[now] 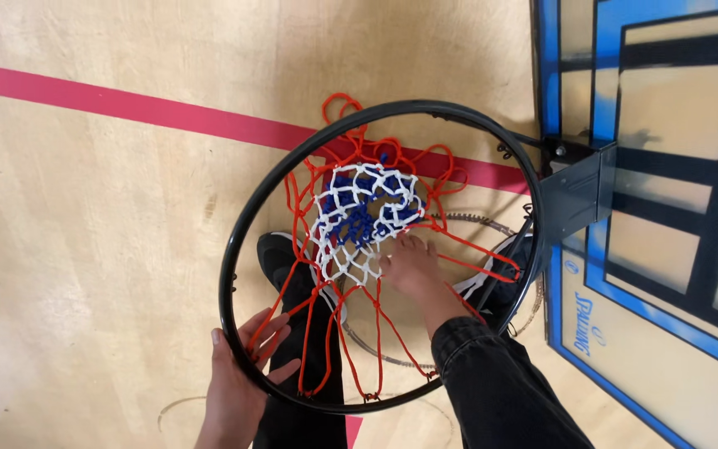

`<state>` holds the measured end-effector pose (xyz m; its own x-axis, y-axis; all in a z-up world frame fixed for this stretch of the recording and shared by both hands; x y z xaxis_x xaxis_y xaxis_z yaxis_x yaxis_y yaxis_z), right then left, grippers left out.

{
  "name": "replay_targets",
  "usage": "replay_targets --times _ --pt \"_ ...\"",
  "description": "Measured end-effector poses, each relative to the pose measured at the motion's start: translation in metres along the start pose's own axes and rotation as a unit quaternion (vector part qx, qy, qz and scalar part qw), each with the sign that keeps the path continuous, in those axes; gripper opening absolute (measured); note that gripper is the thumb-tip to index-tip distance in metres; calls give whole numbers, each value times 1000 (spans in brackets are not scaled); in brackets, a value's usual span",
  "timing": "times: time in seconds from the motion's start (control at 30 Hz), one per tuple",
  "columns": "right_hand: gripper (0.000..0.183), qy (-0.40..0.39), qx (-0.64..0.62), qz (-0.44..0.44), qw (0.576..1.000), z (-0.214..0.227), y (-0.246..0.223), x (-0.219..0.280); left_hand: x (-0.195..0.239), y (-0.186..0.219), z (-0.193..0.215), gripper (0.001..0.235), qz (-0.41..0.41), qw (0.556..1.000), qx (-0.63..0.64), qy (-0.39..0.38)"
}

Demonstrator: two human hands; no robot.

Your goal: The person ties a red and white basketball net to the rim of a basketball hoop. They loop the net through the holes in the rim and secure it with knots, working around the circumference of the hoop.

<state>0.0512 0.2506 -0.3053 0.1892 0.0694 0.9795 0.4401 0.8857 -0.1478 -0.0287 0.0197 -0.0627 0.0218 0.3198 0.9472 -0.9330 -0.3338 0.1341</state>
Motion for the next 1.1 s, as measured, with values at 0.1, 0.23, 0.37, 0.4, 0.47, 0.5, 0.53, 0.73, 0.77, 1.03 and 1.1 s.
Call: replay_targets --times 0.1,0.23,0.37,0.4,0.47,0.5,0.53,0.73,0.77,1.03,1.1 --pt "66 -7 -11 -20 1000 11 -11 32 7 -3 -1 77 0 1000 4 -15" --pt "61 67 -51 45 995 20 -46 60 30 10 -13 72 -9 999 -37 7" --pt "68 39 -258 115 958 83 -108 146 18 4 -2 69 -37 998 -49 -16" --pt "68 43 -254 117 959 81 -122 150 9 -1 5 69 -39 998 -44 -18" --pt "52 130 -421 162 883 92 -148 163 -9 -11 15 72 -42 998 -37 -34" --pt "52 134 -415 164 885 104 -158 177 7 -2 7 72 -44 998 -32 -38" --pt "57 91 -458 159 870 110 -169 190 23 5 1 72 -27 997 -57 -34" --pt "62 -13 -608 127 784 121 -211 226 26 10 12 68 0 996 -85 -36" --pt "59 -26 -600 114 792 123 -213 239 30 10 12 70 2 994 -106 -38" --pt "64 149 -580 78 797 55 -214 169 -22 4 44 41 -201 934 -256 -150" --pt "72 181 -597 80 778 42 -211 150 -31 6 57 42 -221 928 -245 -176"
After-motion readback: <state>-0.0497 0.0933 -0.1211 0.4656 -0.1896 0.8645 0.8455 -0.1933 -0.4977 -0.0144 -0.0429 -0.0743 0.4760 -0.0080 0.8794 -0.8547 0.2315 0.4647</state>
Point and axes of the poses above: each hand's wrist, its own x-axis away from the middle knuckle, its own z-axis out of the back of the hand, y = z × x, the point moved 7 cm from there along -x, towards the middle knuckle, and after that the axes turned 8 degrees about x, right-handed, at the moved point
